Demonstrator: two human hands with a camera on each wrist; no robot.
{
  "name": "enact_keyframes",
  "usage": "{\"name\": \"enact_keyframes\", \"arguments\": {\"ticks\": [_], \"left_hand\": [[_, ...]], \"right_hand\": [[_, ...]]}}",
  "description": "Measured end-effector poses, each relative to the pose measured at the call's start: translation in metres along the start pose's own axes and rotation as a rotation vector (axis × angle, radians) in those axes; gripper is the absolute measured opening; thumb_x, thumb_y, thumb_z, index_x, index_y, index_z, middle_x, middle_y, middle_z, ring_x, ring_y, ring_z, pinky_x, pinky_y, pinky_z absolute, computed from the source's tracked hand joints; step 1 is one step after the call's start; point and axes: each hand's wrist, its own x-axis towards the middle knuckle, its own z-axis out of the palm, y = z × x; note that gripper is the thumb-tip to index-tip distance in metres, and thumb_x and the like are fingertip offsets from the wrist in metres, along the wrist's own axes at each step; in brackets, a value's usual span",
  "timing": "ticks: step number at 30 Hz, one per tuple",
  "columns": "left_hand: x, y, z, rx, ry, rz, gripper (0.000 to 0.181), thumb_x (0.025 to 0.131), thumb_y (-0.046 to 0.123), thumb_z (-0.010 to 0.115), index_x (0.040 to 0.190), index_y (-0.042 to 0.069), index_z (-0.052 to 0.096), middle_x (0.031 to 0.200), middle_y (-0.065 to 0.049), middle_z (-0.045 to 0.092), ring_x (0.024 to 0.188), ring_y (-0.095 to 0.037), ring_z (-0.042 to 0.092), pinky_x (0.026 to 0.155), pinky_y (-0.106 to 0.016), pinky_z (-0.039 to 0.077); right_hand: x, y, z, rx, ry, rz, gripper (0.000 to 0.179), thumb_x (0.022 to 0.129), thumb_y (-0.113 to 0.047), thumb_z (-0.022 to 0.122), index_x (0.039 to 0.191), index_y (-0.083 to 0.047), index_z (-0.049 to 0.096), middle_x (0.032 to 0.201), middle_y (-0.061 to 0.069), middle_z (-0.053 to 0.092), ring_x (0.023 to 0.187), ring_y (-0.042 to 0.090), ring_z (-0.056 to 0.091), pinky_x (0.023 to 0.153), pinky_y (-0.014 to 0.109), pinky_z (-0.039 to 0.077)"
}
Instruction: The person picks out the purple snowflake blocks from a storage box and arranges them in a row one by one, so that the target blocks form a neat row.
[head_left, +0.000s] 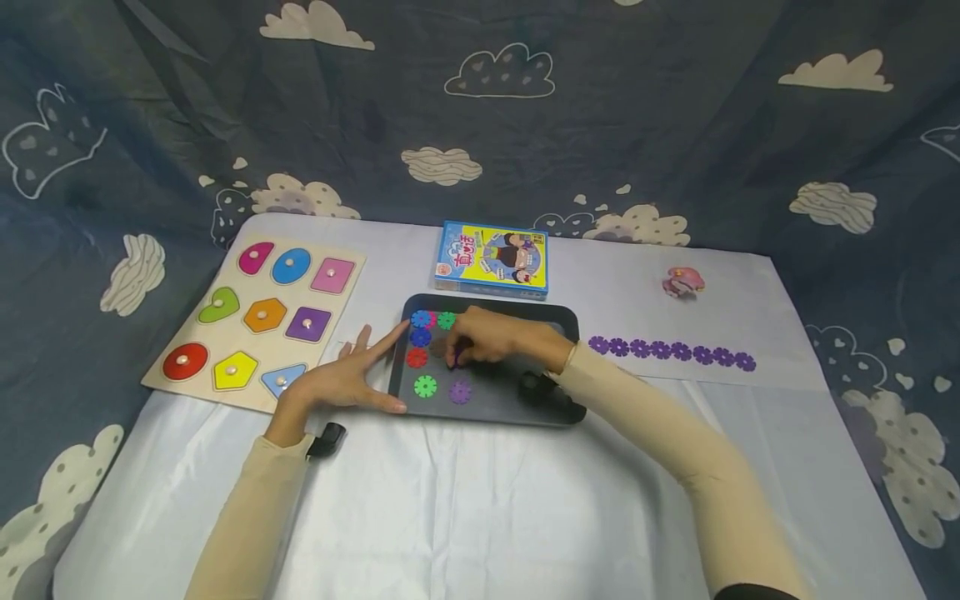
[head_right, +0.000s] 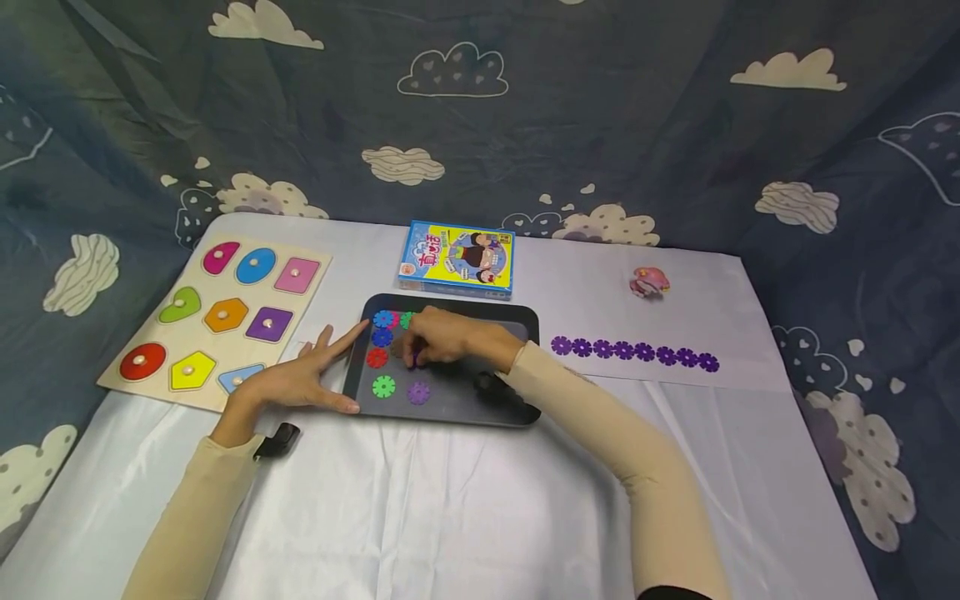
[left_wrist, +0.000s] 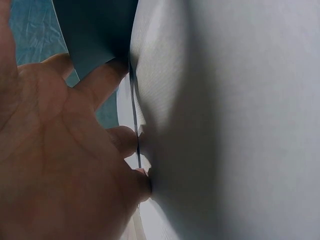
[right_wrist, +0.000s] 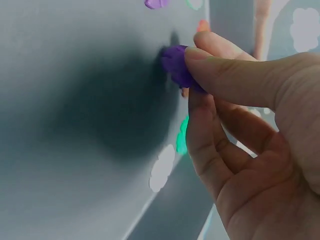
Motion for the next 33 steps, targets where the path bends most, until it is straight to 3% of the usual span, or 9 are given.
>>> {"name": "enact_keyframes", "arguments": {"ticks": [15, 21, 26, 33], "left_hand": [[0.001, -0.001, 0.003, -0.007, -0.007, -0.009, 0.125, 0.070, 0.058, 0.085, 0.158, 0.049, -0.002, 0.167, -0.020, -0.012, 0.152, -0.042, -0.020, 0.119, -0.067, -0.010], [0.000, 0.000, 0.003, -0.008, -0.002, -0.002, 0.125, 0.069, 0.057, 0.086, 0.158, 0.049, -0.002, 0.168, -0.020, -0.010, 0.152, -0.043, -0.020, 0.118, -0.069, -0.010], [-0.001, 0.000, 0.001, -0.011, 0.005, 0.006, 0.125, 0.070, 0.057, 0.086, 0.158, 0.048, -0.002, 0.168, -0.020, -0.010, 0.152, -0.043, -0.020, 0.118, -0.070, -0.011], [-0.002, 0.000, 0.002, -0.018, 0.006, 0.008, 0.126, 0.068, 0.060, 0.085, 0.158, 0.048, -0.001, 0.168, -0.018, -0.008, 0.152, -0.042, -0.020, 0.118, -0.068, -0.011]], "right_hand": [[-0.070, 0.022, -0.008, 0.143, 0.284, 0.074, 0.015, 0.091, -0.005, 0.072, 0.105, -0.005, 0.077, 0.105, 0.003, 0.075, 0.092, 0.015, 0.066, 0.082, 0.033, 0.058], [-0.099, 0.029, -0.008, 0.156, 0.402, 0.130, 0.014, 0.092, -0.006, 0.072, 0.105, -0.006, 0.078, 0.102, 0.002, 0.077, 0.091, 0.014, 0.068, 0.079, 0.028, 0.055], [-0.127, 0.036, -0.012, 0.210, 0.470, 0.210, 0.018, 0.093, -0.007, 0.070, 0.109, -0.008, 0.077, 0.108, 0.004, 0.076, 0.092, 0.015, 0.069, 0.080, 0.027, 0.058], [-0.172, 0.048, -0.018, 0.199, 0.567, 0.362, 0.022, 0.096, -0.014, 0.068, 0.117, -0.013, 0.075, 0.117, 0.003, 0.074, 0.100, 0.017, 0.068, 0.089, 0.027, 0.056]]}}
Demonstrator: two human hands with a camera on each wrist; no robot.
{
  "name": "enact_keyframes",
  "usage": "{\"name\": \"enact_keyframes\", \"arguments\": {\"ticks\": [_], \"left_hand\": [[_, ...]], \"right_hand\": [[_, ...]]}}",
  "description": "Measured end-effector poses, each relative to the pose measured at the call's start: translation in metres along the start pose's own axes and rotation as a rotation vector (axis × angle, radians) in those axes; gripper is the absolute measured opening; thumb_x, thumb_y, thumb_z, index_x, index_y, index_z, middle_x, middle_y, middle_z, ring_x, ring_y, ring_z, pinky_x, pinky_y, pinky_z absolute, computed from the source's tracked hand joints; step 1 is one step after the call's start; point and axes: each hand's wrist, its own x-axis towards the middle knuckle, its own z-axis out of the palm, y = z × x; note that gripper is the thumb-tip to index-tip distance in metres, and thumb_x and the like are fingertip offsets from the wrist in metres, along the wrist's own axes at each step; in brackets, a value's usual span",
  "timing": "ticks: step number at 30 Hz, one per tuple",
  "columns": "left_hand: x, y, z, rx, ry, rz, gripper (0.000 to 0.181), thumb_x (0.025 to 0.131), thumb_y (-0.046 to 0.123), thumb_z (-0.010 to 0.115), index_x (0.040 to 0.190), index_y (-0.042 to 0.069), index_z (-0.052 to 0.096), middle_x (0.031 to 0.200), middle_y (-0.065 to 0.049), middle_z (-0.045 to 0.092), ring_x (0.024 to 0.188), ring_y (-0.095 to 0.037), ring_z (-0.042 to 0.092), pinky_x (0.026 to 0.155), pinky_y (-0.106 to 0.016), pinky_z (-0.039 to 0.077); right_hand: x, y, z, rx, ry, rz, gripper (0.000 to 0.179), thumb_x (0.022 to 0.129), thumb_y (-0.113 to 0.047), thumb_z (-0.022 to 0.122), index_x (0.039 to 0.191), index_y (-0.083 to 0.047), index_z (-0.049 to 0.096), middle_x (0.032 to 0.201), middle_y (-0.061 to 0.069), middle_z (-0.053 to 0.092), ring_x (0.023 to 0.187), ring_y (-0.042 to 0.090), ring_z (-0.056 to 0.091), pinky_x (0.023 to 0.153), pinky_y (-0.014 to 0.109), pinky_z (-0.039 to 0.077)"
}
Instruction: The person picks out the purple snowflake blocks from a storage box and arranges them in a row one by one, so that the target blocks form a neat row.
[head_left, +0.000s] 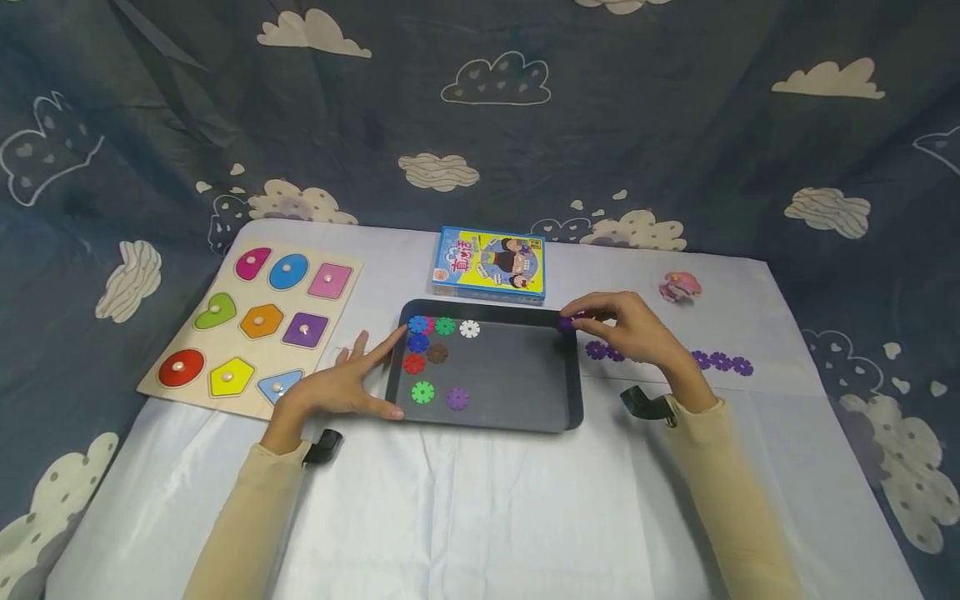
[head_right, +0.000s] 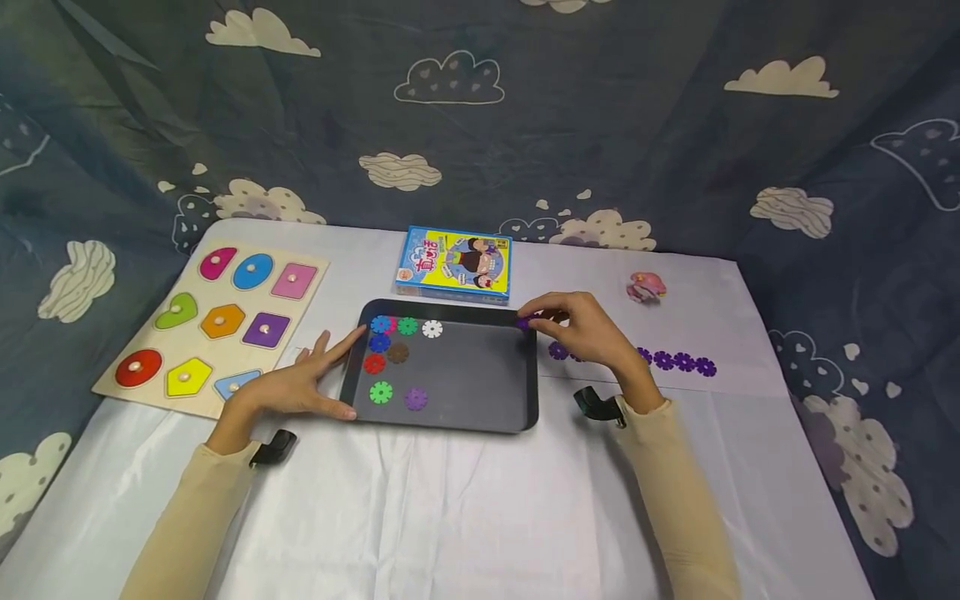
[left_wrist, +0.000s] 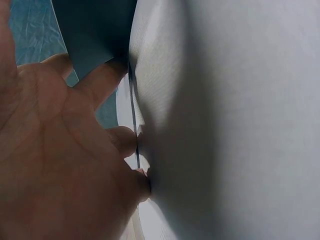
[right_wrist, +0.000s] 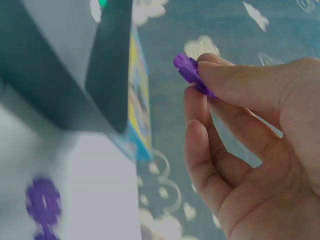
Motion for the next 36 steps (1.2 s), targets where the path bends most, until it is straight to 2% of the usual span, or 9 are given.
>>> {"name": "enact_keyframes", "arguments": {"ticks": [6, 10, 18, 22, 26, 33, 36], "left_hand": [[0.000, 0.001, -0.001, 0.001, 0.000, -0.009, 0.125, 0.070, 0.059, 0.085, 0.158, 0.048, -0.002, 0.167, -0.022, -0.012, 0.151, -0.047, -0.019, 0.117, -0.071, -0.010], [0.000, 0.001, -0.002, -0.009, 0.003, -0.022, 0.124, 0.071, 0.054, 0.086, 0.158, 0.050, -0.002, 0.166, -0.024, -0.015, 0.149, -0.053, -0.018, 0.114, -0.075, -0.009], [0.000, 0.001, -0.001, 0.005, 0.003, -0.004, 0.125, 0.069, 0.057, 0.086, 0.159, 0.047, -0.001, 0.167, -0.021, -0.010, 0.151, -0.046, -0.019, 0.116, -0.073, -0.009], [0.000, 0.001, -0.001, 0.003, 0.004, -0.008, 0.125, 0.069, 0.059, 0.086, 0.158, 0.048, -0.001, 0.167, -0.022, -0.011, 0.151, -0.048, -0.018, 0.116, -0.073, -0.009], [0.000, 0.000, 0.000, -0.005, -0.002, -0.018, 0.125, 0.069, 0.058, 0.086, 0.158, 0.050, -0.002, 0.166, -0.023, -0.013, 0.149, -0.052, -0.018, 0.115, -0.074, -0.009], [0.001, -0.001, 0.000, -0.009, 0.002, -0.028, 0.125, 0.069, 0.056, 0.086, 0.157, 0.051, -0.002, 0.166, -0.022, -0.014, 0.149, -0.053, -0.018, 0.114, -0.075, -0.008], [0.001, 0.000, -0.001, -0.012, 0.002, -0.035, 0.125, 0.069, 0.056, 0.086, 0.157, 0.051, -0.002, 0.166, -0.022, -0.015, 0.148, -0.054, -0.017, 0.114, -0.076, -0.007]], "right_hand": [[-0.022, 0.016, -0.024, -0.007, 0.147, 0.075, 0.025, 0.097, -0.014, 0.067, 0.121, -0.014, 0.073, 0.118, 0.007, 0.073, 0.100, 0.017, 0.068, 0.087, 0.012, 0.049], [-0.035, 0.025, -0.038, -0.032, 0.225, 0.140, 0.025, 0.098, -0.020, 0.066, 0.121, -0.014, 0.072, 0.117, 0.007, 0.073, 0.096, 0.004, 0.064, 0.086, 0.004, 0.044], [-0.065, 0.049, -0.055, -0.031, 0.321, 0.219, 0.031, 0.100, -0.028, 0.063, 0.124, -0.011, 0.070, 0.122, 0.013, 0.070, 0.099, -0.009, 0.056, 0.085, -0.001, 0.041], [-0.078, 0.062, -0.063, -0.019, 0.373, 0.291, 0.037, 0.099, -0.033, 0.063, 0.127, -0.009, 0.068, 0.114, -0.002, 0.070, 0.093, -0.011, 0.058, 0.081, 0.000, 0.044], [-0.089, 0.079, -0.071, 0.001, 0.409, 0.359, 0.041, 0.098, -0.035, 0.064, 0.129, -0.008, 0.066, 0.104, -0.022, 0.062, 0.087, -0.010, 0.060, 0.076, 0.001, 0.045], [-0.108, 0.108, -0.083, 0.050, 0.449, 0.480, 0.045, 0.100, -0.036, 0.060, 0.133, -0.005, 0.062, 0.100, -0.029, 0.060, 0.087, -0.013, 0.060, 0.078, 0.005, 0.043], [-0.118, 0.121, -0.086, 0.056, 0.455, 0.562, 0.047, 0.102, -0.039, 0.056, 0.136, -0.008, 0.060, 0.102, -0.030, 0.056, 0.090, -0.012, 0.055, 0.086, 0.016, 0.043]]}}
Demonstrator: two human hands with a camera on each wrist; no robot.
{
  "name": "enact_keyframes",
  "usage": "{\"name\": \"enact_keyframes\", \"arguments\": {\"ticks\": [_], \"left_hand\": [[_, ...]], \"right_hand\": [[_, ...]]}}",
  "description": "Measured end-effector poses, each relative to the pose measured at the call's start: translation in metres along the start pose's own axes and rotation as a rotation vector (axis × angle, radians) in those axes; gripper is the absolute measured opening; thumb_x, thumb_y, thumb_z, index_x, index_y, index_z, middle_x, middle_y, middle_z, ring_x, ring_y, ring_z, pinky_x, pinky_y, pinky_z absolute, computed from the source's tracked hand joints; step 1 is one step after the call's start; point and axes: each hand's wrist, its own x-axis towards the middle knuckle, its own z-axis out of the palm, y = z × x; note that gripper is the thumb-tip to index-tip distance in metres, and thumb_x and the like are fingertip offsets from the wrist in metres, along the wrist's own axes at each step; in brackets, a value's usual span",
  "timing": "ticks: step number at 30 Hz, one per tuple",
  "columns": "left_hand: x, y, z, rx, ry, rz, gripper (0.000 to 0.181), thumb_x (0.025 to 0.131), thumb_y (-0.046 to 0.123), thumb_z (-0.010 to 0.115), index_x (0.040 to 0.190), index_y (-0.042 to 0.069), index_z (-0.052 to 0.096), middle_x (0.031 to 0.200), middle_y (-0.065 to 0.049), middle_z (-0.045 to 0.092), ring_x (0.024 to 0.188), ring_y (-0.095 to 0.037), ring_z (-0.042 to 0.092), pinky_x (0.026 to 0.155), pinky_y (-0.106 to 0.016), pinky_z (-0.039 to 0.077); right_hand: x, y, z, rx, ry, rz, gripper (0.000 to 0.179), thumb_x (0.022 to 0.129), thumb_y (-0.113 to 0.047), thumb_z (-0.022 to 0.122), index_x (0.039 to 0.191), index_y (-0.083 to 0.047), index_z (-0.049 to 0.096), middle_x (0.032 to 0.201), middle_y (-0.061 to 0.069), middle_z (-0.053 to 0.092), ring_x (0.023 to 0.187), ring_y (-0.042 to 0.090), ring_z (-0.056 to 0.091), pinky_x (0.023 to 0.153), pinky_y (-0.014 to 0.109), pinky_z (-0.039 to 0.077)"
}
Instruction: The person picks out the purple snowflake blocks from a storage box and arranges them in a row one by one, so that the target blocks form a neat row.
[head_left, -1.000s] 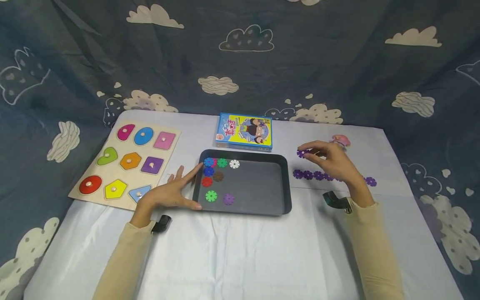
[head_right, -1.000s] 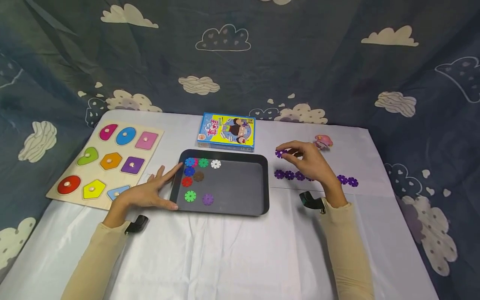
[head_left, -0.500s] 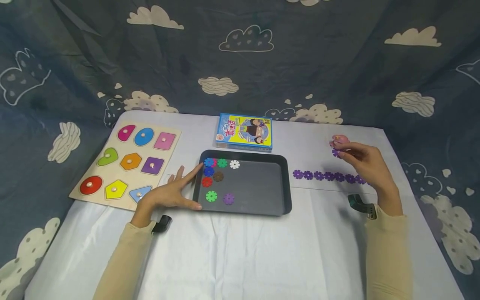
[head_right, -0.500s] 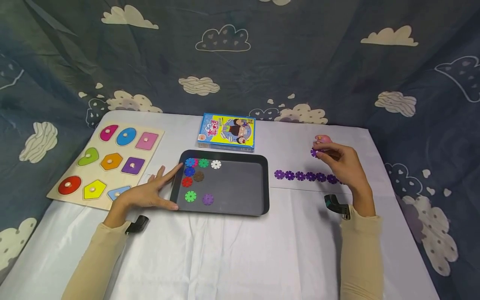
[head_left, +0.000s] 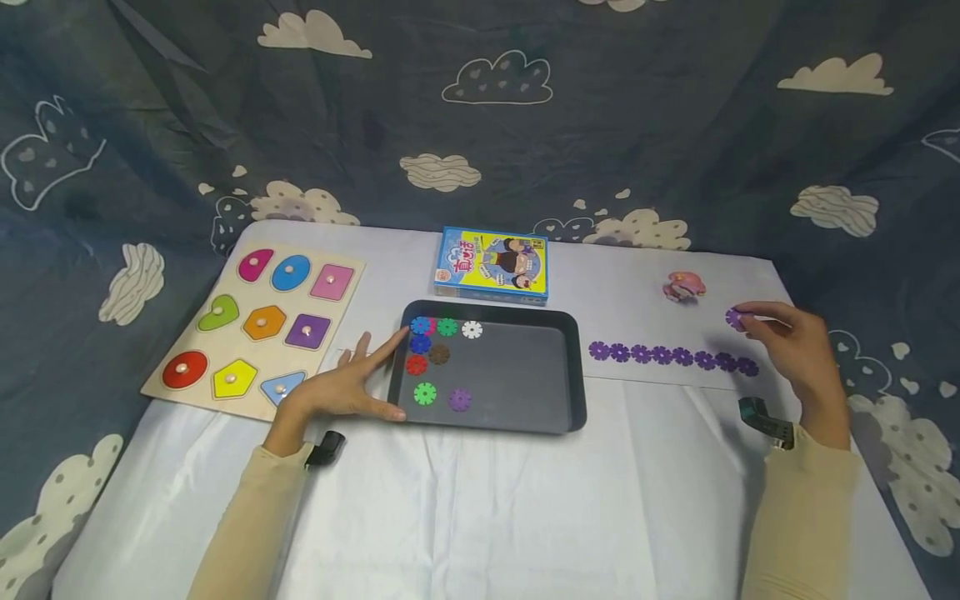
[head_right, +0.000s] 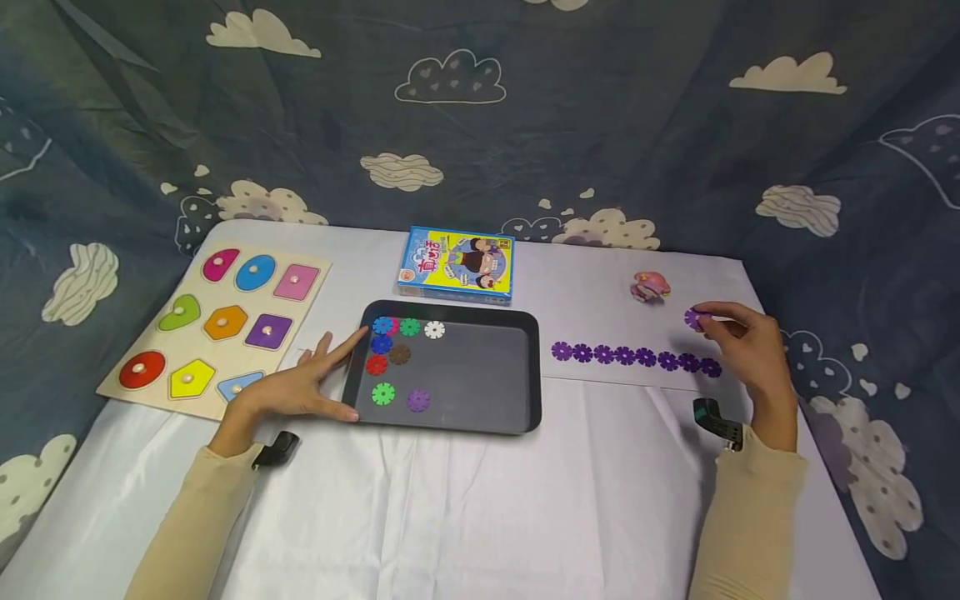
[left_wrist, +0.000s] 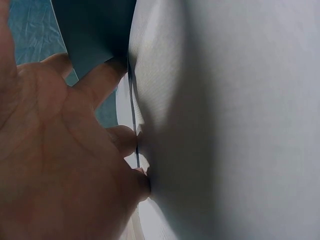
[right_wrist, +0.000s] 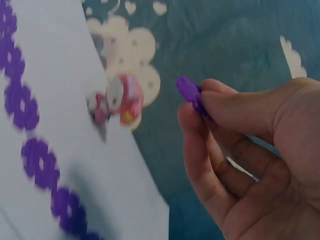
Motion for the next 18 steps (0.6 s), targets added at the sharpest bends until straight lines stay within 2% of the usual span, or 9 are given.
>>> {"name": "enact_keyframes", "arguments": {"ticks": [3, 8, 10, 13, 16, 17, 18], "left_hand": [[0.000, 0.001, 0.000, -0.001, -0.003, -0.009, 0.124, 0.070, 0.055, 0.086, 0.157, 0.052, -0.002, 0.165, -0.023, -0.017, 0.147, -0.058, -0.016, 0.112, -0.079, -0.006], [0.000, 0.000, 0.000, 0.001, -0.004, -0.009, 0.124, 0.070, 0.056, 0.086, 0.157, 0.052, -0.002, 0.165, -0.024, -0.018, 0.146, -0.059, -0.016, 0.113, -0.078, -0.007], [0.000, -0.001, 0.000, 0.006, -0.002, -0.003, 0.124, 0.070, 0.056, 0.086, 0.157, 0.051, -0.002, 0.166, -0.023, -0.016, 0.147, -0.057, -0.016, 0.114, -0.076, -0.008], [0.001, -0.001, 0.000, 0.006, -0.004, -0.004, 0.124, 0.070, 0.057, 0.086, 0.157, 0.052, -0.002, 0.165, -0.023, -0.017, 0.146, -0.059, -0.016, 0.113, -0.078, -0.006], [0.001, -0.001, 0.000, 0.004, -0.004, -0.007, 0.123, 0.070, 0.057, 0.086, 0.156, 0.053, -0.002, 0.165, -0.024, -0.018, 0.146, -0.060, -0.016, 0.112, -0.079, -0.006], [0.001, -0.001, 0.000, 0.002, -0.004, -0.008, 0.124, 0.070, 0.057, 0.086, 0.156, 0.052, -0.002, 0.165, -0.024, -0.018, 0.145, -0.060, -0.016, 0.112, -0.079, -0.006], [0.000, -0.001, 0.000, 0.003, -0.001, -0.007, 0.124, 0.070, 0.057, 0.086, 0.157, 0.052, -0.002, 0.165, -0.024, -0.018, 0.146, -0.059, -0.016, 0.113, -0.077, -0.007]], "right_hand": [[-0.002, 0.017, -0.005, -0.012, 0.014, 0.068, 0.048, 0.101, -0.043, 0.055, 0.137, -0.012, 0.059, 0.102, -0.031, 0.052, 0.092, -0.010, 0.050, 0.085, 0.024, 0.041], [-0.008, 0.041, -0.011, 0.035, 0.047, 0.111, 0.044, 0.100, -0.038, 0.060, 0.135, -0.011, 0.061, 0.101, -0.032, 0.052, 0.092, -0.008, 0.051, 0.076, 0.012, 0.039], [-0.010, 0.050, -0.013, 0.040, 0.072, 0.137, 0.044, 0.099, -0.037, 0.062, 0.135, -0.012, 0.062, 0.100, -0.033, 0.052, 0.092, -0.008, 0.050, 0.080, 0.013, 0.040], [-0.014, 0.061, -0.016, 0.030, 0.094, 0.217, 0.047, 0.098, -0.043, 0.062, 0.137, -0.017, 0.062, 0.099, -0.034, 0.047, 0.096, -0.007, 0.045, 0.101, 0.033, 0.042], [-0.015, 0.070, -0.018, 0.029, 0.112, 0.287, 0.051, 0.096, -0.047, 0.062, 0.139, -0.019, 0.060, 0.097, -0.034, 0.044, 0.100, -0.005, 0.042, 0.116, 0.054, 0.033], [-0.015, 0.072, -0.018, 0.031, 0.111, 0.305, 0.052, 0.096, -0.047, 0.062, 0.139, -0.019, 0.060, 0.096, -0.035, 0.044, 0.099, -0.006, 0.042, 0.117, 0.058, 0.029], [-0.015, 0.074, -0.018, 0.031, 0.114, 0.308, 0.052, 0.096, -0.046, 0.063, 0.139, -0.018, 0.060, 0.094, -0.035, 0.045, 0.098, -0.007, 0.042, 0.117, 0.055, 0.030]]}}
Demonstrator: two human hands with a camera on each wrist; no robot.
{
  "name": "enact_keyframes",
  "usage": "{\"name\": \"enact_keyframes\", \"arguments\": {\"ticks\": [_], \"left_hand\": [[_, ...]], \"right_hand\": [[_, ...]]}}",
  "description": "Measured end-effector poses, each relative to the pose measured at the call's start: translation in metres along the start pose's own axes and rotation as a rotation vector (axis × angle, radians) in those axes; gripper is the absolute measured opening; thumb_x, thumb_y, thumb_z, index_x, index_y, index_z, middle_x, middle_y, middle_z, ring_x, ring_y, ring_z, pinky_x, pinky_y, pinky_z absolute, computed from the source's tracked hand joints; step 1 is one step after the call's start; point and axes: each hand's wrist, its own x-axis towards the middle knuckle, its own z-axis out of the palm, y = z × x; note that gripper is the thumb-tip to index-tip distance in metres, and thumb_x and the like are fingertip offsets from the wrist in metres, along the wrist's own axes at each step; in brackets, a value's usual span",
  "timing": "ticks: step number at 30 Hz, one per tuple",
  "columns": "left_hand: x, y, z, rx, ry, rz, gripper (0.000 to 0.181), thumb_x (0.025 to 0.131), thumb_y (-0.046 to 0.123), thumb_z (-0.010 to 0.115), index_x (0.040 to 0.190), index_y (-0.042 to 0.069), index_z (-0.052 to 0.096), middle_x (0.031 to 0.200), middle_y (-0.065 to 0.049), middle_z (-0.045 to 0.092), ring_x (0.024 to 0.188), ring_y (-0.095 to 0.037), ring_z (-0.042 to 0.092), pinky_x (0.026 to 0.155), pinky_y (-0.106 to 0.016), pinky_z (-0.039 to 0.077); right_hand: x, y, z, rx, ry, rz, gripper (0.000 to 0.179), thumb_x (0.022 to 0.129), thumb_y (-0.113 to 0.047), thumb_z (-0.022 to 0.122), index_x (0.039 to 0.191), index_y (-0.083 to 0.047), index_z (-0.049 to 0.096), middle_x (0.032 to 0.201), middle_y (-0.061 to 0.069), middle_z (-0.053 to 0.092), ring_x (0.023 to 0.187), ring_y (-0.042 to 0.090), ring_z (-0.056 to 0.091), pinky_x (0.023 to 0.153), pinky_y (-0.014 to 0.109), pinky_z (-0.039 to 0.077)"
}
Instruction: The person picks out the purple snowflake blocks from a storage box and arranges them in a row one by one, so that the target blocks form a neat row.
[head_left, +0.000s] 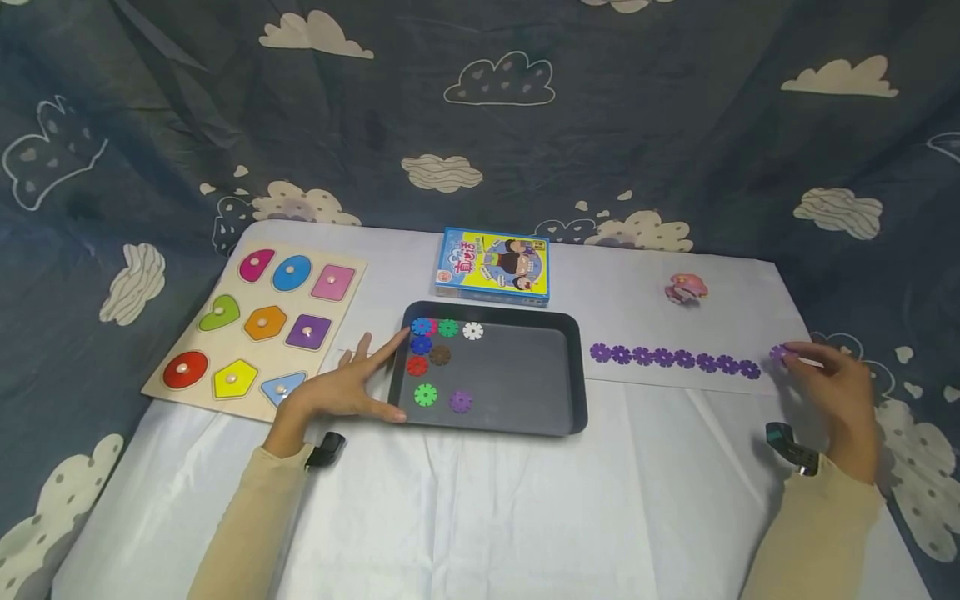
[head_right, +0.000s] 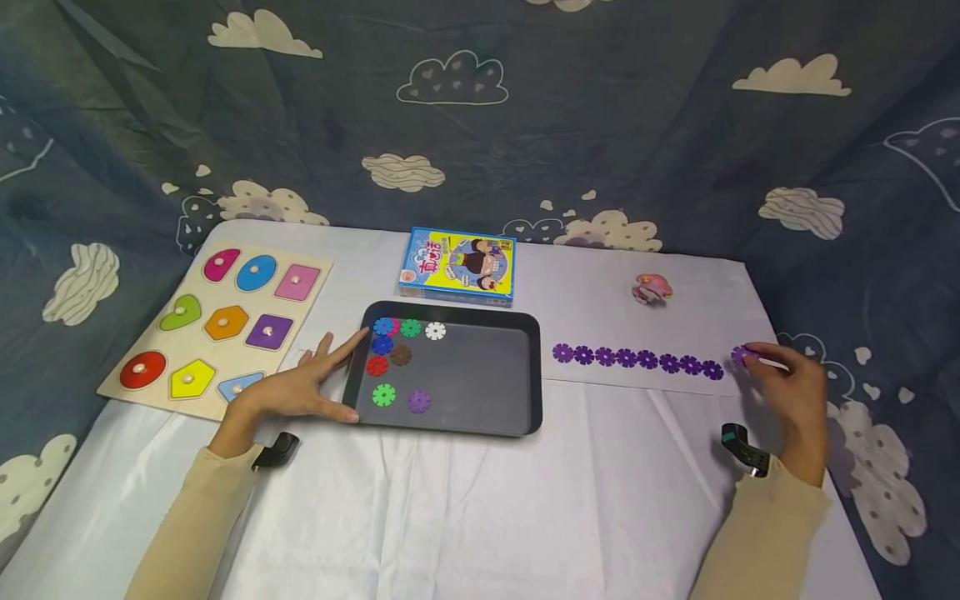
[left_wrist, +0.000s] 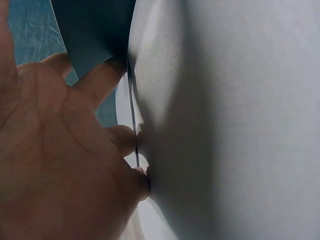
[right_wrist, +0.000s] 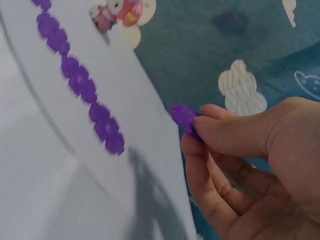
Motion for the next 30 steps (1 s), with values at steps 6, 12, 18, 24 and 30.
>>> {"name": "enact_keyframes", "arguments": {"ticks": [6, 12, 18, 24, 30], "left_hand": [[0.000, 0.002, 0.000, 0.009, 0.002, 0.018, 0.124, 0.070, 0.057, 0.086, 0.157, 0.052, -0.002, 0.167, -0.021, -0.013, 0.150, -0.051, -0.018, 0.116, -0.072, -0.010], [-0.001, 0.002, 0.000, 0.014, -0.001, 0.018, 0.124, 0.069, 0.058, 0.085, 0.157, 0.051, -0.003, 0.167, -0.021, -0.013, 0.150, -0.049, -0.018, 0.116, -0.072, -0.010], [0.000, 0.001, 0.001, 0.011, 0.002, 0.002, 0.124, 0.069, 0.058, 0.085, 0.156, 0.052, -0.003, 0.166, -0.023, -0.016, 0.148, -0.056, -0.016, 0.114, -0.075, -0.008], [0.000, 0.000, 0.002, 0.000, -0.002, -0.003, 0.124, 0.070, 0.056, 0.086, 0.156, 0.053, -0.003, 0.165, -0.025, -0.016, 0.146, -0.060, -0.015, 0.113, -0.077, -0.007], [0.000, 0.000, 0.001, 0.006, -0.002, -0.008, 0.124, 0.070, 0.056, 0.086, 0.156, 0.054, -0.003, 0.166, -0.023, -0.016, 0.148, -0.056, -0.017, 0.114, -0.075, -0.008]], "right_hand": [[-0.001, 0.014, -0.001, -0.013, -0.018, 0.016, 0.044, 0.099, -0.036, 0.062, 0.137, -0.014, 0.062, 0.088, -0.039, 0.047, 0.087, -0.014, 0.043, 0.092, 0.023, 0.042], [0.003, 0.024, 0.000, -0.063, -0.025, -0.005, 0.036, 0.101, -0.028, 0.059, 0.128, -0.006, 0.063, 0.077, -0.042, 0.048, 0.077, -0.017, 0.046, 0.067, 0.010, 0.045], [0.006, 0.027, 0.001, -0.246, 0.014, -0.067, 0.046, 0.100, -0.032, 0.058, 0.130, 0.002, 0.061, 0.084, -0.028, 0.052, 0.081, -0.005, 0.043, 0.068, 0.021, 0.038], [0.006, 0.026, 0.007, -0.289, 0.016, -0.037, 0.042, 0.100, -0.028, 0.057, 0.131, 0.001, 0.060, 0.124, 0.023, 0.062, 0.095, 0.020, 0.056, 0.069, 0.026, 0.039], [0.006, 0.025, 0.009, -0.273, 0.014, -0.062, 0.043, 0.100, -0.024, 0.056, 0.131, 0.005, 0.059, 0.137, 0.032, 0.054, 0.125, 0.047, 0.049, 0.083, 0.045, 0.043]]}}
